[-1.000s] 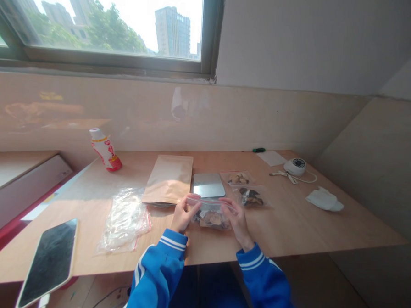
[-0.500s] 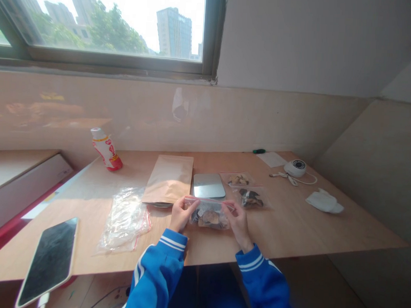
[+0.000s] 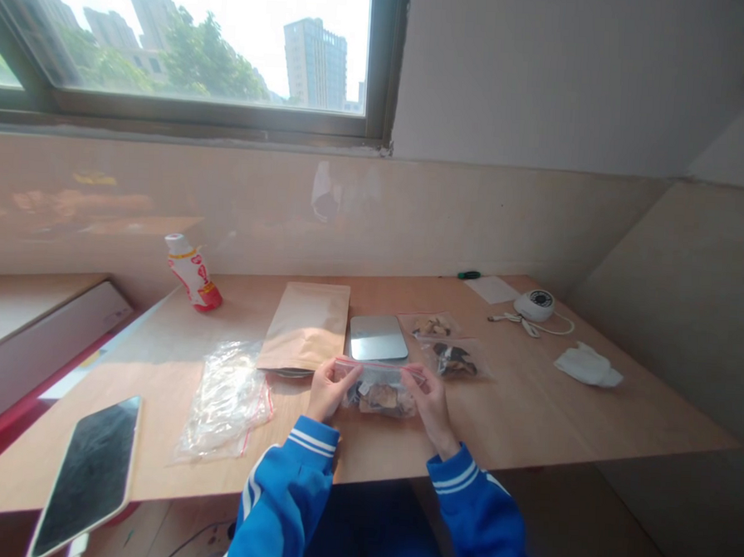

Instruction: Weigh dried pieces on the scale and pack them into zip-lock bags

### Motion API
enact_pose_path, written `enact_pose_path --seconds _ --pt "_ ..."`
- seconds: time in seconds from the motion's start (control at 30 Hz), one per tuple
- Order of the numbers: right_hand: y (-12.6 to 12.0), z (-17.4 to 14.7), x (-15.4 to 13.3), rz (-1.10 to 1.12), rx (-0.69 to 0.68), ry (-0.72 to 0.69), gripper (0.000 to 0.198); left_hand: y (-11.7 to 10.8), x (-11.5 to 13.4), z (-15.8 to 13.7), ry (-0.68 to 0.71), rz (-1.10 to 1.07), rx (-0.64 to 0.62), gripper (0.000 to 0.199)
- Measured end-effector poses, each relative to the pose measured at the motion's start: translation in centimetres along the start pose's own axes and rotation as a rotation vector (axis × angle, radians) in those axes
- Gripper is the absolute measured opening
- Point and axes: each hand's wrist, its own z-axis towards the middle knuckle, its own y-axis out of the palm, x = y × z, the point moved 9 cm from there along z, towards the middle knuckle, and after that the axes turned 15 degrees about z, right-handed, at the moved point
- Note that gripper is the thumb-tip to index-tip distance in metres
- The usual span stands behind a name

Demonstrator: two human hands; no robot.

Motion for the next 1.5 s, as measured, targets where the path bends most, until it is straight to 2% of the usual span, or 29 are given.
enact_pose_path --seconds 0.13,0.23,0.37,0.57,0.8,1.07,1.5 --pt "0.9 -0.3 -0.2 0.031 -0.097 0.036 0.028 0.4 0.6 -0.1 0.022 -0.023 -0.054 0.034" --pt "1.0 -0.3 -0.3 0.019 -0.096 0.028 0.025 0.9 0.9 -0.3 0.024 -0.032 -0.123 0.045" --pt "0.6 -0.1 -0.3 -0.014 -0.040 -0.012 0.023 1.4 1.1 -0.2 0.041 0.002 -0.184 0.033" --pt "0.7 -0.1 -0.5 -0.031 -0.037 -0.024 0.023 1.4 1.5 -0.2 0.124 0.039 -0.165 0.022" --pt "0.9 -0.2 -0.9 -0.047 -0.044 -0.053 0.024 1.1 1.2 -0.2 0.084 0.068 -0.108 0.024" --pt "1.2 -0.2 -1.2 -0.086 -0.062 -0.098 0.025 0.2 2.1 -0.4 0.124 0.160 -0.013 0.022" --pt "1.0 -0.4 -1.5 -0.080 -0.043 -0.129 0.020 0.7 1.3 -0.4 0.049 0.069 -0.064 0.025"
